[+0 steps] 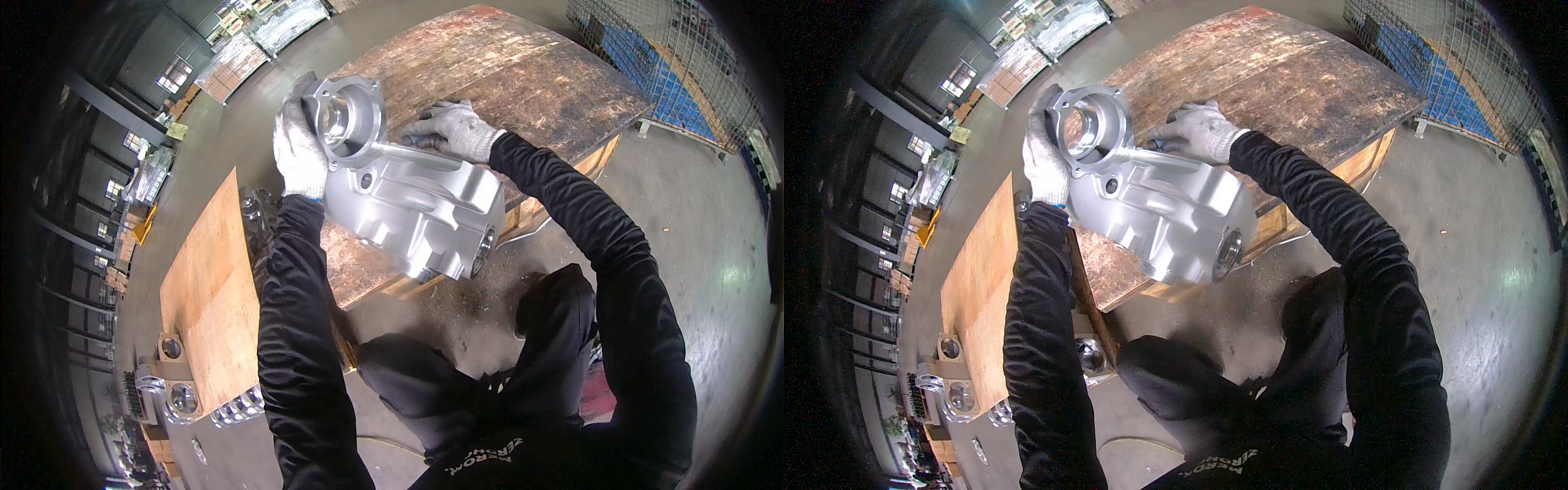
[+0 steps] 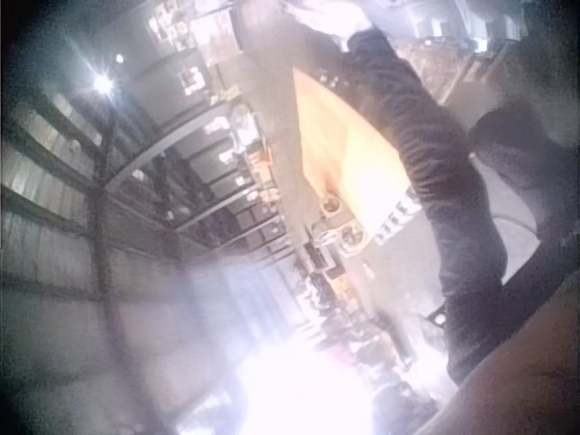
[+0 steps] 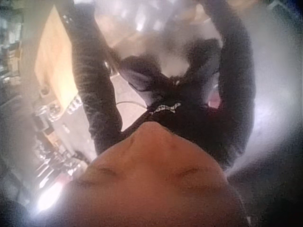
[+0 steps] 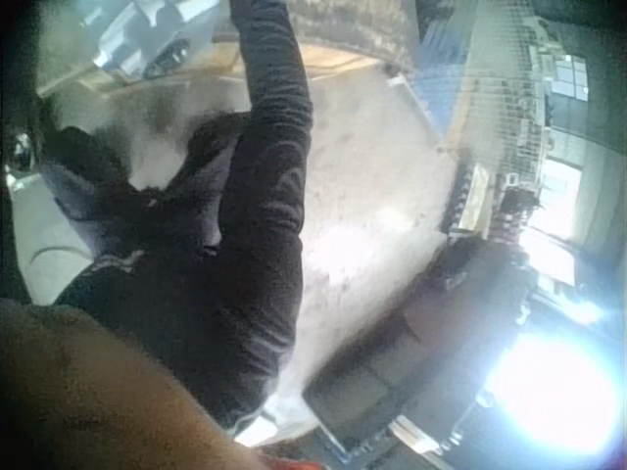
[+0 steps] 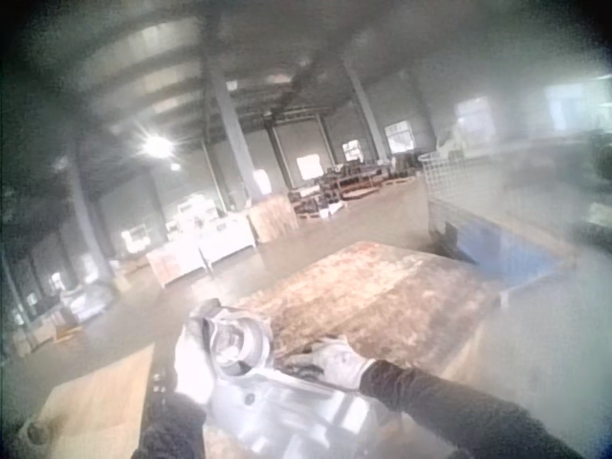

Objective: The person is cleaning a metal part using a wire brush and sandpaper. They are sitting on the floor in a workshop, scrubbing and sanding the part to remove debris and smooth the surface.

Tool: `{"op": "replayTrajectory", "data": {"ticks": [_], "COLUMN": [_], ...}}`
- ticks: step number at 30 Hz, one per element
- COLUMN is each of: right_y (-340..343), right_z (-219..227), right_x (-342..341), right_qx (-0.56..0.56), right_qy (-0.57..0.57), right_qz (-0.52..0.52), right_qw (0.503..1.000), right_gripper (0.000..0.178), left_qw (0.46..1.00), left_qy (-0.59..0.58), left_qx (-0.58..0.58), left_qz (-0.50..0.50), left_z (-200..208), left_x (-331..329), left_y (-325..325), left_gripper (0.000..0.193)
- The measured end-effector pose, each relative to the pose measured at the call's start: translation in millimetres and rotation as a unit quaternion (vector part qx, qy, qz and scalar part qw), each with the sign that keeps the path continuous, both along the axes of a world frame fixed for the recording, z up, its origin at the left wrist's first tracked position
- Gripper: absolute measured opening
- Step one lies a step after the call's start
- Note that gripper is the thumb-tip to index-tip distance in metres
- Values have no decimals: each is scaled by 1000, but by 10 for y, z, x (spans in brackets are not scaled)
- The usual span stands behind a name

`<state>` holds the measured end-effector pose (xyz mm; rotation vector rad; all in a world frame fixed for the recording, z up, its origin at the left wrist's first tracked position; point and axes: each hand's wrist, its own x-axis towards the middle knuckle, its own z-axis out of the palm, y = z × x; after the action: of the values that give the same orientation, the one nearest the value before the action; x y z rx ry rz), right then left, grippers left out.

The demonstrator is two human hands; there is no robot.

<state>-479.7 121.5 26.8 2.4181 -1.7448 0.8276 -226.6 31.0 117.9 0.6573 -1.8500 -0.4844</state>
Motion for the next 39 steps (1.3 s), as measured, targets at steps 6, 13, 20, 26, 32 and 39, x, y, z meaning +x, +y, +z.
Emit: {"op": "replayTrajectory", "data": {"ticks": [6,13,20,26,32,39], "right_y": [301,743,1270,1703,1673,1897], "right_z": [-48,-134,-208,-710,-992,-1099], "right_x": [-196,-432,-745,-531,245,1013], "right_qx": [-9,-29,-42,20,45,36], "right_qy": [-43,-69,-73,-515,-726,-743], "right_qz": [40,58,78,0,-30,-66], "right_qw": [998,995,993,857,685,665], "right_gripper": [38,41,36,39,50,37], "left_qw": [999,998,999,1000,967,976], "left_qy": [11,20,-24,-14,-67,-98], "left_qx": [20,48,-26,-21,-173,-143], "left_qz": [-37,-23,-15,-12,173,131], "left_z": [18,76,55,115,-49,17], "left_x": [-22,-22,-12,-22,-247,-99], "left_y": [32,83,154,180,234,239], "left_gripper": [49,46,43,42,54,62]}}
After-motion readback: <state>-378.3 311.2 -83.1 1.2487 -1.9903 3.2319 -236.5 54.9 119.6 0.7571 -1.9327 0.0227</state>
